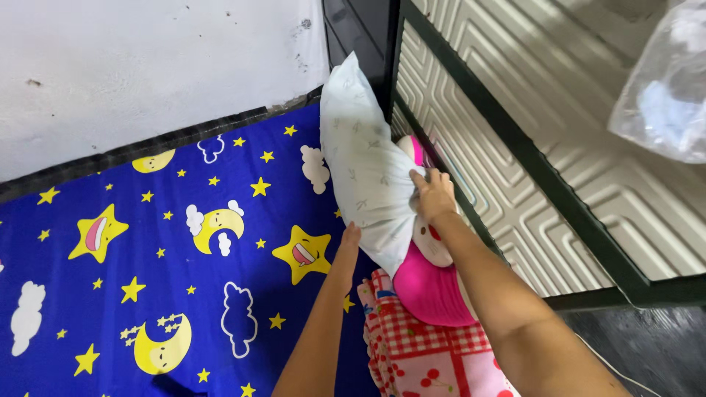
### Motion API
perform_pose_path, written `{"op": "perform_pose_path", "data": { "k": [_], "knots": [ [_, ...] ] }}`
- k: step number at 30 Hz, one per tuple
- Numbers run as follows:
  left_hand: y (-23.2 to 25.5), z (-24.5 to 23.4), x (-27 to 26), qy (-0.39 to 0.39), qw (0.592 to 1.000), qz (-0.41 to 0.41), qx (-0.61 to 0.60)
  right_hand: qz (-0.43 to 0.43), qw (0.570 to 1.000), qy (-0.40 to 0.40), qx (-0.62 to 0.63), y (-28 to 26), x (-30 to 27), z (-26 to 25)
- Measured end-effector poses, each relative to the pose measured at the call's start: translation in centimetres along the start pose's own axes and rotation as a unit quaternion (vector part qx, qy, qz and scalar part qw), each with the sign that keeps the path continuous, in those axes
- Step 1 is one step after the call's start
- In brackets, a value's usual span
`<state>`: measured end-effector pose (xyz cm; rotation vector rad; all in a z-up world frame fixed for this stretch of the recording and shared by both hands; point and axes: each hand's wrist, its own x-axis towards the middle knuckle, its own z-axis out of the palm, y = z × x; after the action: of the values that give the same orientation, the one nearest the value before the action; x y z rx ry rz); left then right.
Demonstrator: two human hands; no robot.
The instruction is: The person inserts a pillow into a white pillowcase on a bed, then places it aside. They then pick up a floral pillowcase, unzip it, and insert a second pillow into it.
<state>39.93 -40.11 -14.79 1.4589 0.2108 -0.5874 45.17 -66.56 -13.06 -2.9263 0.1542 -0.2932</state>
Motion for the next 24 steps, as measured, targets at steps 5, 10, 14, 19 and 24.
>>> {"op": "perform_pose_path", "data": {
  "k": [5,10,14,19,24],
  "knots": [
    [0.6,-0.6,-0.2,0.012,1.000,0.000,-0.002,-0.017,0.998,-0.045,0.033,-4.7,-0.9,-6.9],
    [1.2,-1.4,-1.5,0.033,0.999,0.013,0.005,-0.037,0.995,-0.016,0.092,-9.3,-0.3,-8.3],
    [-0.1,-2.2,-2.9,0.046,0.999,0.011,0.012,-0.158,0.987,0.041,0.012,-10.3,1.0,-1.9],
    [-0.5,-5.3,-4.0,0.062,0.997,0.023,0.038,-0.041,0.988,0.038,0.140,-6.3,3.8,7.8],
    [3.3,-7.1,-3.0,0.090,0.989,0.094,0.065,0.177,0.872,0.148,0.432,-3.2,4.1,11.4]
  ]
}}
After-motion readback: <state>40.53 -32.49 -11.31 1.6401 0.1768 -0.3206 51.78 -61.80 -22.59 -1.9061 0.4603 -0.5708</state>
